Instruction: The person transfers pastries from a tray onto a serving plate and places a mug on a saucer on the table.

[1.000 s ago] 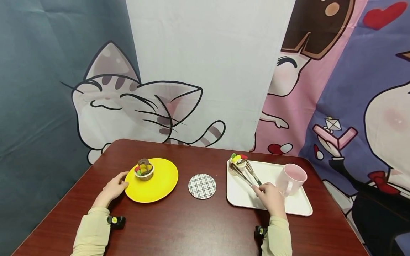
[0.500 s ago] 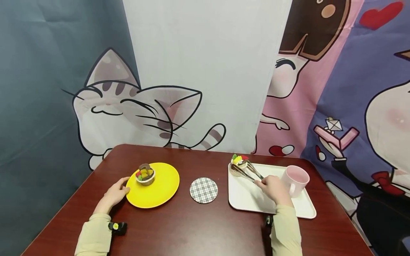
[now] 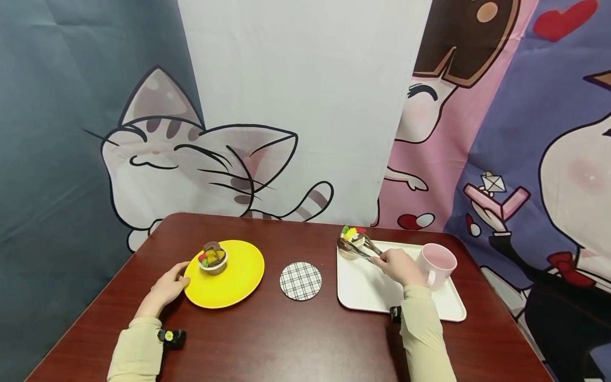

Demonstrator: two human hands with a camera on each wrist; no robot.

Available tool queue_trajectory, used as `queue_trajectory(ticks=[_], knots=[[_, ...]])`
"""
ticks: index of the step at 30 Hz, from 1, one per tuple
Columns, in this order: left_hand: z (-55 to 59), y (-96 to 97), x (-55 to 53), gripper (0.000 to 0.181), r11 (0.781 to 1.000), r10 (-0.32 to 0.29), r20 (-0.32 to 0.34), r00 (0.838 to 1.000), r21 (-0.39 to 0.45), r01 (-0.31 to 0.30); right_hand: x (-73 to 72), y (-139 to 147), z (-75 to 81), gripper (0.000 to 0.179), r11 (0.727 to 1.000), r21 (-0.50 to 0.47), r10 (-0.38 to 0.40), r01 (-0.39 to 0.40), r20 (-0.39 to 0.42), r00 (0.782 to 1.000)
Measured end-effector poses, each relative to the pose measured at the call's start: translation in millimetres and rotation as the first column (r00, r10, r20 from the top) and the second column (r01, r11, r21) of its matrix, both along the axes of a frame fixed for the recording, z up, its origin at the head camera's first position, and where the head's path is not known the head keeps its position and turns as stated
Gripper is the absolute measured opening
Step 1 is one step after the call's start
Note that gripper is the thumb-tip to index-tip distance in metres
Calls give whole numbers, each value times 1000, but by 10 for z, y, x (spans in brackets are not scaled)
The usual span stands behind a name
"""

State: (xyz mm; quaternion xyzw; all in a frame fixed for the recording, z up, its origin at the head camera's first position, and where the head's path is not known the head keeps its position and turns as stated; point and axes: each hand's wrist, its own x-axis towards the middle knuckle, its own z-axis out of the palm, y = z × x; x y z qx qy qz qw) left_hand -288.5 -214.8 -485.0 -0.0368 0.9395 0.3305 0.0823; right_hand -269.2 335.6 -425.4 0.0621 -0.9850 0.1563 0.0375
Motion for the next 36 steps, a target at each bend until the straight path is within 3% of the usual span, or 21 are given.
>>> queue_trajectory(ticks=[6, 11, 17, 23, 36], knots=[[-13, 5, 15, 51, 1000, 6, 2, 1000, 8, -6, 4, -67, -105, 39, 1000, 2, 3, -3, -27, 1000], [-19, 12, 9, 50, 1000, 8, -3, 1000, -1, -8, 38, -40, -186, 31, 999, -44, -15, 12, -70, 997], [-24, 12, 10, 50, 1000, 13, 1, 1000, 0, -13, 35, -36, -257, 63, 993, -78, -92, 88, -56, 994], [-26, 22, 11, 50, 1000, 16, 0, 1000, -3, -16, 5, -39, -295, 42, 991, -57, -118, 117, -11, 993], [6, 19, 39, 50, 1000, 1, -21, 1000, 11, -1, 88, -33, -300, 33, 997, -21, -74, 72, -122, 990]])
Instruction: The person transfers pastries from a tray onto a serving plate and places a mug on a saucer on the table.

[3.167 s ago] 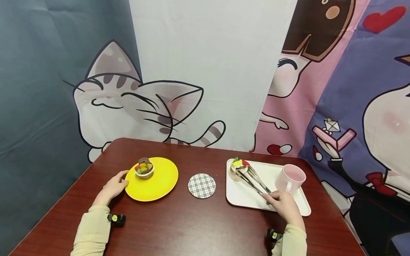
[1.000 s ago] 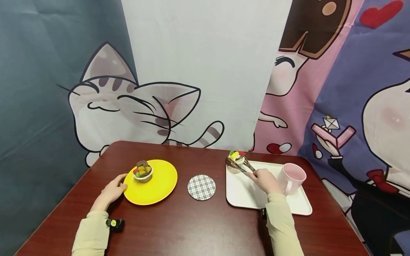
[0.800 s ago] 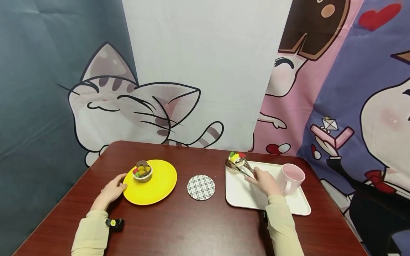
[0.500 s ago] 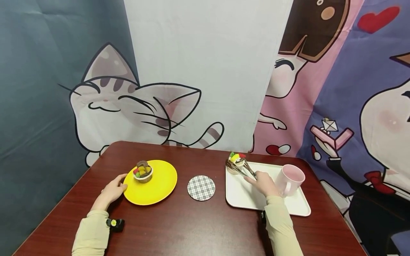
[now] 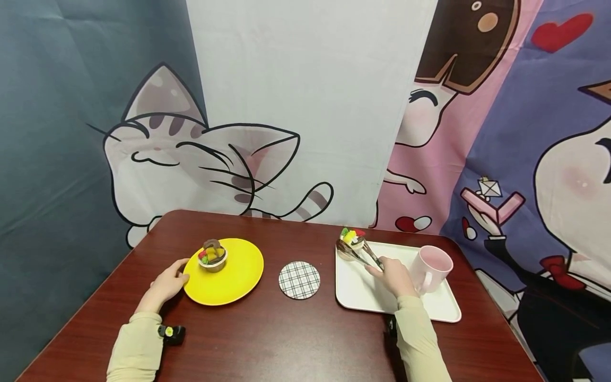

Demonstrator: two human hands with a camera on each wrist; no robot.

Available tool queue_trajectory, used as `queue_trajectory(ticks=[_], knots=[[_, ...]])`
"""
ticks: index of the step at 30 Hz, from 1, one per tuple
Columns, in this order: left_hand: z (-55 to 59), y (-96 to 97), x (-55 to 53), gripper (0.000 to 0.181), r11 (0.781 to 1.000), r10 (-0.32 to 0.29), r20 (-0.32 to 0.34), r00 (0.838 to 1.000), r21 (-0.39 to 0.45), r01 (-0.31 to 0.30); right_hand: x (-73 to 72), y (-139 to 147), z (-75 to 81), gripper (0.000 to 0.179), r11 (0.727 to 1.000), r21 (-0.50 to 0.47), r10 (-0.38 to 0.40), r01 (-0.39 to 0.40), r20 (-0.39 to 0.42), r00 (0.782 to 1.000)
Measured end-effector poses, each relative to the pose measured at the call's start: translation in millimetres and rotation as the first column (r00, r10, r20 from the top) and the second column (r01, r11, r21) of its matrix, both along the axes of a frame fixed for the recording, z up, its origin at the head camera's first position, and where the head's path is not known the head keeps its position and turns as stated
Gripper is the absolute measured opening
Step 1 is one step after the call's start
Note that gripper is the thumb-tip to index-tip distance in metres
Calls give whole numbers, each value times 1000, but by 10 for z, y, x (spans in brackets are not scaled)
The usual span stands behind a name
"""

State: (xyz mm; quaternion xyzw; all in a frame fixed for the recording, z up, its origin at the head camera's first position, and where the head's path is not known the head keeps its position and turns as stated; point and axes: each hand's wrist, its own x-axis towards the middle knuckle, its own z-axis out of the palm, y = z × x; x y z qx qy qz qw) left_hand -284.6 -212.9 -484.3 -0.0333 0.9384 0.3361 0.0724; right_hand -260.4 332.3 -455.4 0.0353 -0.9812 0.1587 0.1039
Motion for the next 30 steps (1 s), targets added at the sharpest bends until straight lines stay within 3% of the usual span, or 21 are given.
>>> queue_trajectory(ticks=[10, 13, 18, 30], knots=[[-36, 12, -4, 51, 1000, 8, 9, 1000, 5, -8, 103, 18, -77, 48, 999, -50, 14, -18, -86, 996], [-31, 6, -5, 51, 1000, 7, 6, 1000, 8, -7, 105, 30, -74, 49, 999, -49, 2, -6, -80, 997], [-20, 11, 1, 51, 1000, 8, 1, 1000, 9, -8, 122, 23, -15, 47, 999, -36, -21, 19, -54, 998], [-6, 5, 6, 50, 1000, 12, 5, 1000, -4, -12, 151, -138, 162, 42, 1000, -23, 3, -6, -100, 995]])
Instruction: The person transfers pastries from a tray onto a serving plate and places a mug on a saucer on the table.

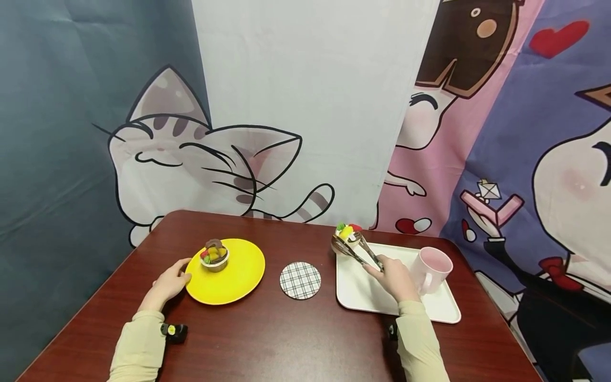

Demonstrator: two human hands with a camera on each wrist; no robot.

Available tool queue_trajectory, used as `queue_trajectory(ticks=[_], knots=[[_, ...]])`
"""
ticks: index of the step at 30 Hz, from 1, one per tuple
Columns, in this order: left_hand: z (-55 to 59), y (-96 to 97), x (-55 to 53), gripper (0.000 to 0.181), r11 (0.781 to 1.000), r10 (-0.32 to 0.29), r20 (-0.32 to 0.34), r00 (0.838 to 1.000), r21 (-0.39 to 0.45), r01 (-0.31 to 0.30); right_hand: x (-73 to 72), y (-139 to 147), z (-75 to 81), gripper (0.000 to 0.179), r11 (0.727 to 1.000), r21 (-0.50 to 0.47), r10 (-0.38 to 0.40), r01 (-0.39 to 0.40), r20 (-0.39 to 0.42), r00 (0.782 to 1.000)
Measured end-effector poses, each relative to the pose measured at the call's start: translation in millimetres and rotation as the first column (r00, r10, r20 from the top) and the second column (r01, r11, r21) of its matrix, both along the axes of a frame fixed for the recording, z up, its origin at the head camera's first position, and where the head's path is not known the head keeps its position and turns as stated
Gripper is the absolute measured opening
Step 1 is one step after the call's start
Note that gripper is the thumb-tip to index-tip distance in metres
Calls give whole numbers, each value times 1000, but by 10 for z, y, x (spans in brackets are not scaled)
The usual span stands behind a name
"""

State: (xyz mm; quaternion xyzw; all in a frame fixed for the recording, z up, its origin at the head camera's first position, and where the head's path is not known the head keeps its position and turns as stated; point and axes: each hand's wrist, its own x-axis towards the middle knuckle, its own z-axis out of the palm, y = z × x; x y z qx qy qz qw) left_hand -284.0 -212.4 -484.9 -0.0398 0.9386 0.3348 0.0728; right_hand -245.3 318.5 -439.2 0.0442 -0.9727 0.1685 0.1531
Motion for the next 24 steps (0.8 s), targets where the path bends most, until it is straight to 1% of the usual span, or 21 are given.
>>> queue_trajectory(ticks=[6, 9, 15, 24], knots=[[-1, 5, 16, 50, 1000, 8, 8, 1000, 1, -8, 7, -141, 57, 37, 1000, -6, 10, -10, 15, 1000], [1, 12, 13, 50, 1000, 8, 5, 1000, 2, -8, -2, -220, 70, 35, 1000, -7, 27, -27, -2, 1000], [-7, 5, -8, 50, 1000, 11, 3, 1000, 1, -11, -43, -409, 30, 34, 998, -12, 60, -60, -43, 997], [-27, -2, -27, 51, 1000, 18, 15, 1000, 3, -18, -73, -746, -9, 41, 997, -34, 70, -70, -1, 998]])
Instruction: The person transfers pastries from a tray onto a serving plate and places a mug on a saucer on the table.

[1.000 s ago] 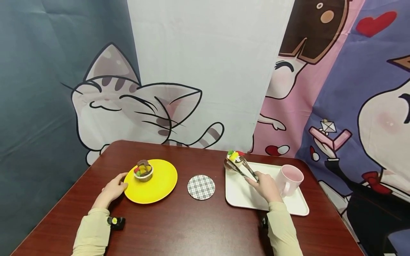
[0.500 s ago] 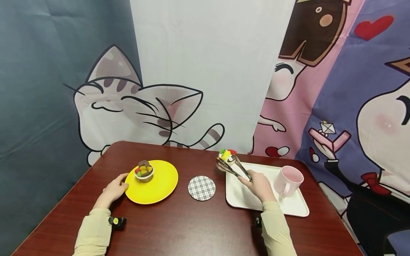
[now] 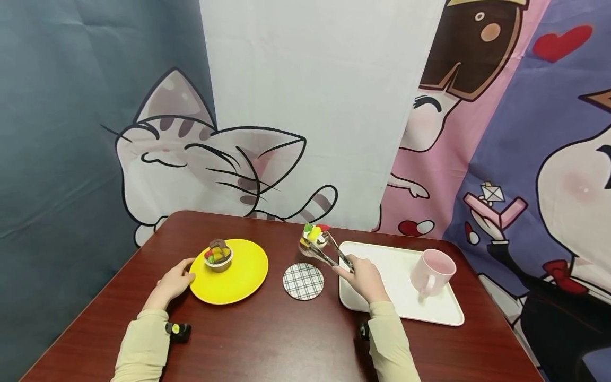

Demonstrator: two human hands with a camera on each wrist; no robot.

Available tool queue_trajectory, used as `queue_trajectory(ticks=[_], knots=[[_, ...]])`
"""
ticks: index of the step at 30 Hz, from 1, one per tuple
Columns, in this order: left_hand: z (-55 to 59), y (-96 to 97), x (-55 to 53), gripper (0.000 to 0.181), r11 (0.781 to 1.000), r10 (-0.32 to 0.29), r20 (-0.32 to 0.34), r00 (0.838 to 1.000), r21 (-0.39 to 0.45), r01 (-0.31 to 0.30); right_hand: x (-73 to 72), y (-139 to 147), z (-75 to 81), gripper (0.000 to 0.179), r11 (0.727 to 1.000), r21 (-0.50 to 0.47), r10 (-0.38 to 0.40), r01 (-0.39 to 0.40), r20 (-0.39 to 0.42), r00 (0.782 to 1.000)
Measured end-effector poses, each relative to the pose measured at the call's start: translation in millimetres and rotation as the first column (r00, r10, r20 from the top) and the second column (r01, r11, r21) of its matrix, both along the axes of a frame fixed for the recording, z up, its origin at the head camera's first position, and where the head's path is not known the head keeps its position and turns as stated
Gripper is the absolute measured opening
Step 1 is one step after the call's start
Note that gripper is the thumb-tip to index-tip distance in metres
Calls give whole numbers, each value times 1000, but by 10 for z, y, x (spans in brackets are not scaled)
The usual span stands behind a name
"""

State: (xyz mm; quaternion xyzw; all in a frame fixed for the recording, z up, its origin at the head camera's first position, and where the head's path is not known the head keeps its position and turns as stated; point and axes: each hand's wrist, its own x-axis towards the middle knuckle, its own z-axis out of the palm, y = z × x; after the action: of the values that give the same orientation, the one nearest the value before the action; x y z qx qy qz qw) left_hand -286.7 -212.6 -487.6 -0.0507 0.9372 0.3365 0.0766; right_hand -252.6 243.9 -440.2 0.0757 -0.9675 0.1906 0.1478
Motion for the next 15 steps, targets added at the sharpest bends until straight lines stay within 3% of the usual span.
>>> queue_trajectory(ticks=[9, 15], knots=[[15, 12, 23, 51, 1000, 6, -5, 1000, 7, -6, -11, -308, -38, 43, 998, -30, 65, -63, 64, 996], [24, 13, 30, 50, 1000, 17, -6, 1000, 9, -17, 7, -503, -41, 41, 992, -55, 114, -111, 49, 992]])
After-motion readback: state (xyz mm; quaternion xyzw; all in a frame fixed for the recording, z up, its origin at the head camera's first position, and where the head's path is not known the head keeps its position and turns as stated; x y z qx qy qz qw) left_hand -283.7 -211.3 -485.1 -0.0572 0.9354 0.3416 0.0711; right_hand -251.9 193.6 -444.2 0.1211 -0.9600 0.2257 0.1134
